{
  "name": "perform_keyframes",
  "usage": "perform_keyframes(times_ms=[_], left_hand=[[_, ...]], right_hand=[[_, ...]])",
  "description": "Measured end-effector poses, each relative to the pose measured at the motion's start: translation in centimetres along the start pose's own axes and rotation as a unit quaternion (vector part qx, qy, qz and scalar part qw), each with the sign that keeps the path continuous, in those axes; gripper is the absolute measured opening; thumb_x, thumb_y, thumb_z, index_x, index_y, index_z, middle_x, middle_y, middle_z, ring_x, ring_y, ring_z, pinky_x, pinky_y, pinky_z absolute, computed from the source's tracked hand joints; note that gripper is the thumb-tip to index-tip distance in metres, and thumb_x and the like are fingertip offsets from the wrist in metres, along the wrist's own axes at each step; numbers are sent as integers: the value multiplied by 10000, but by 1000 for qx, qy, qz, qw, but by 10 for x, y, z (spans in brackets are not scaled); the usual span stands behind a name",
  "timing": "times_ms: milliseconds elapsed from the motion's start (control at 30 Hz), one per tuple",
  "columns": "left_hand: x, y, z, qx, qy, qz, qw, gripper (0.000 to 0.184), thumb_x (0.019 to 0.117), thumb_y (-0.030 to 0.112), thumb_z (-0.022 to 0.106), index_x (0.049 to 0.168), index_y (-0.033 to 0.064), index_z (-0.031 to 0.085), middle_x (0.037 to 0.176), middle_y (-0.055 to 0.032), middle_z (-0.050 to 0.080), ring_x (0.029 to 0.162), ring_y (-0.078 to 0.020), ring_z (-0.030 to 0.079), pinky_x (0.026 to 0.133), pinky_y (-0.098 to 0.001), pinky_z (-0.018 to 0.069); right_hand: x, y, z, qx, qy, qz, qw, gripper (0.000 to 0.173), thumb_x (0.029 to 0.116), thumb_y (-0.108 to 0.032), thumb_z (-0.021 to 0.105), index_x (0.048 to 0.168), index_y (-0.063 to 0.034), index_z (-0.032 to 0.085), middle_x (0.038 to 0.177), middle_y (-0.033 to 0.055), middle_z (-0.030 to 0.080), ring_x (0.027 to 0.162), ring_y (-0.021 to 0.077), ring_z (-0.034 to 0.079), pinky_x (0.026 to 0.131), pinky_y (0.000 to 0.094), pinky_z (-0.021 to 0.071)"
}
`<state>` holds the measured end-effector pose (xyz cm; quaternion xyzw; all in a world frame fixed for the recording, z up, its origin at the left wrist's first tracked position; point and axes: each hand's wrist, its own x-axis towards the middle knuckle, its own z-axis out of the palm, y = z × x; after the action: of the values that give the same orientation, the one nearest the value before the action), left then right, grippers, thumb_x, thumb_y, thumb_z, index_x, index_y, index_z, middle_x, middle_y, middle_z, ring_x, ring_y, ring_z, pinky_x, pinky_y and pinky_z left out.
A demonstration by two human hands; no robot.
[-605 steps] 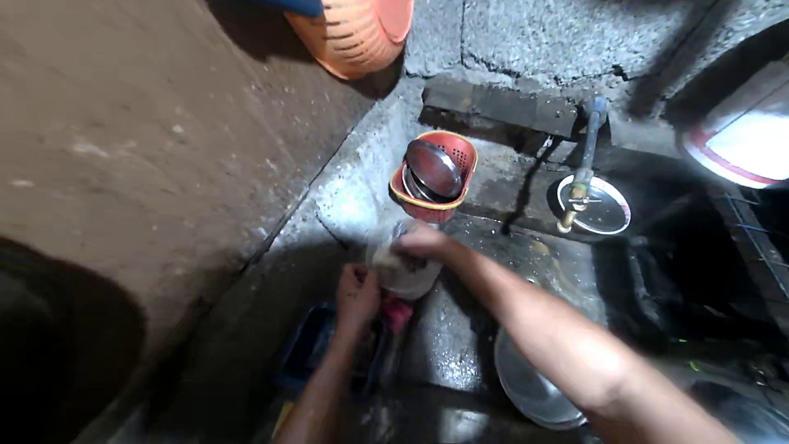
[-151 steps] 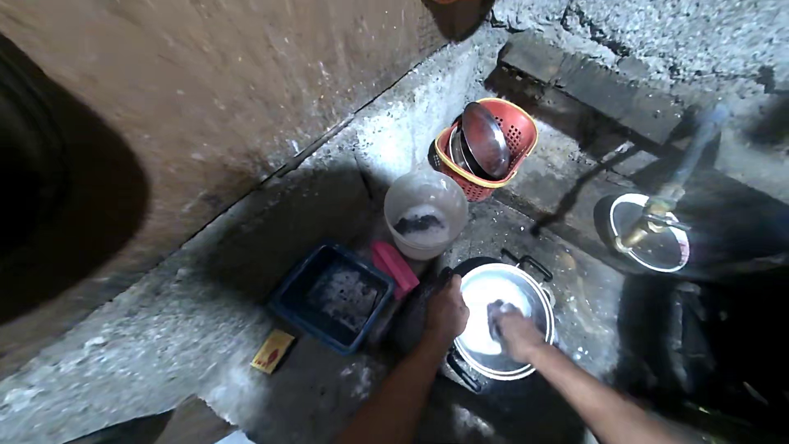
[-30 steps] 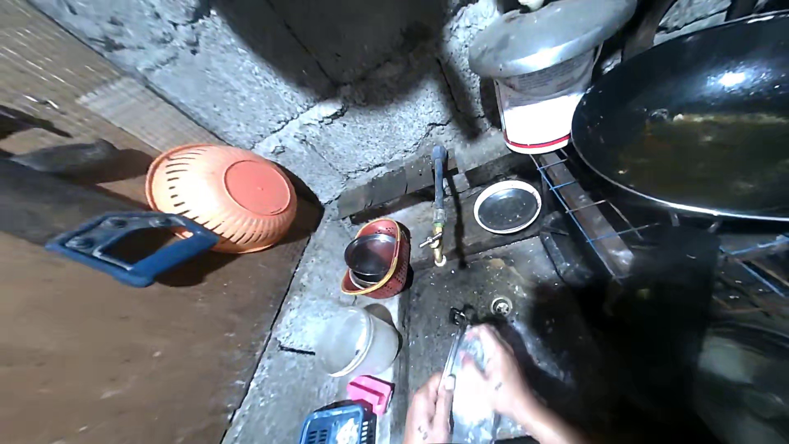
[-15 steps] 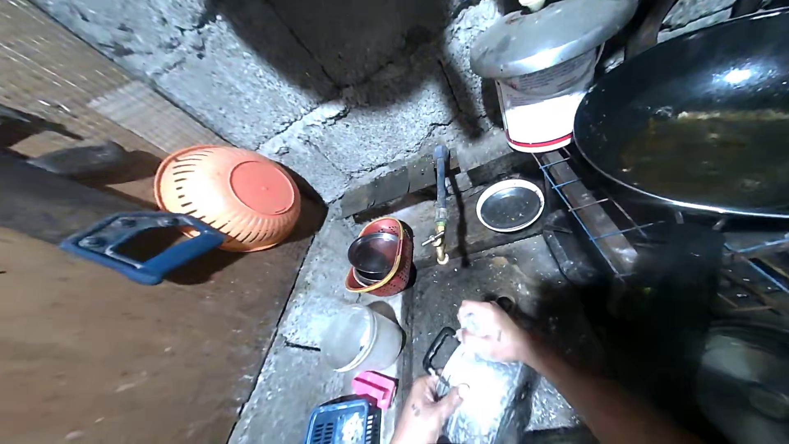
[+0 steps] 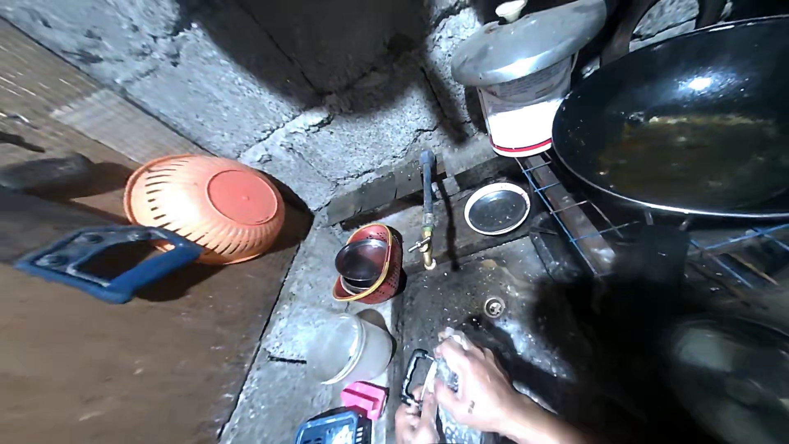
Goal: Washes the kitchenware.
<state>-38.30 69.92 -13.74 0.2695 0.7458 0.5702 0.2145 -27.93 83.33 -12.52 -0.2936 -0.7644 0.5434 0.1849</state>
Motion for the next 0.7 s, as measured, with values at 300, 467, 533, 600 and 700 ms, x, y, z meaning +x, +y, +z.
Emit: perform_keyframes(times_ms=[300, 467, 533, 600, 700], left_hand=[[9, -10, -29, -161, 81, -131, 975, 315, 1108, 287, 389, 1202, 40, 562, 985, -32, 694, 913, -109, 694, 832, -376, 614], [36, -11, -8, -127, 34, -64, 989, 301, 1097, 199, 411, 1311, 1, 487, 1054, -42, 652, 941, -83, 671, 861, -342, 598], [50, -19, 15, -23, 12, 7, 1000, 205, 1023, 104, 585, 1178, -27, 565, 912, -32, 680, 790, -68, 675, 750, -301, 611], [55, -24, 36, 106, -34, 57, 992, 266, 969, 115, 679, 1157, -61, 614, 905, -95, 698, 773, -121, 680, 750, -336, 604], [69, -41, 54, 310, -89, 122, 939, 412, 988, 302, 669, 1163, -71, 670, 869, -184, 716, 783, -280, 708, 790, -514, 582]], right_hand=[[11, 84, -9, 509, 207, 255, 796, 452, 1002, -258, 666, 1407, -94, 547, 1355, 112, 613, 1230, 207, 591, 1021, 439, 512], [-50, 84, -28, 379, 208, 177, 884, 373, 971, -163, 667, 1298, -17, 561, 1218, 149, 631, 1062, 195, 652, 879, 363, 572], [-87, 79, -50, 197, 181, 145, 953, 519, 903, -269, 731, 1342, -37, 577, 1253, 152, 652, 1149, 195, 639, 998, 379, 528], [-123, 67, -74, 67, 167, 163, 970, 659, 874, -355, 741, 1433, -78, 531, 1215, 147, 689, 1108, 237, 677, 980, 463, 552], [-166, 68, -111, -2, 217, 186, 958, 703, 888, -345, 744, 1485, -80, 485, 1263, 139, 673, 1098, 247, 682, 958, 481, 567]])
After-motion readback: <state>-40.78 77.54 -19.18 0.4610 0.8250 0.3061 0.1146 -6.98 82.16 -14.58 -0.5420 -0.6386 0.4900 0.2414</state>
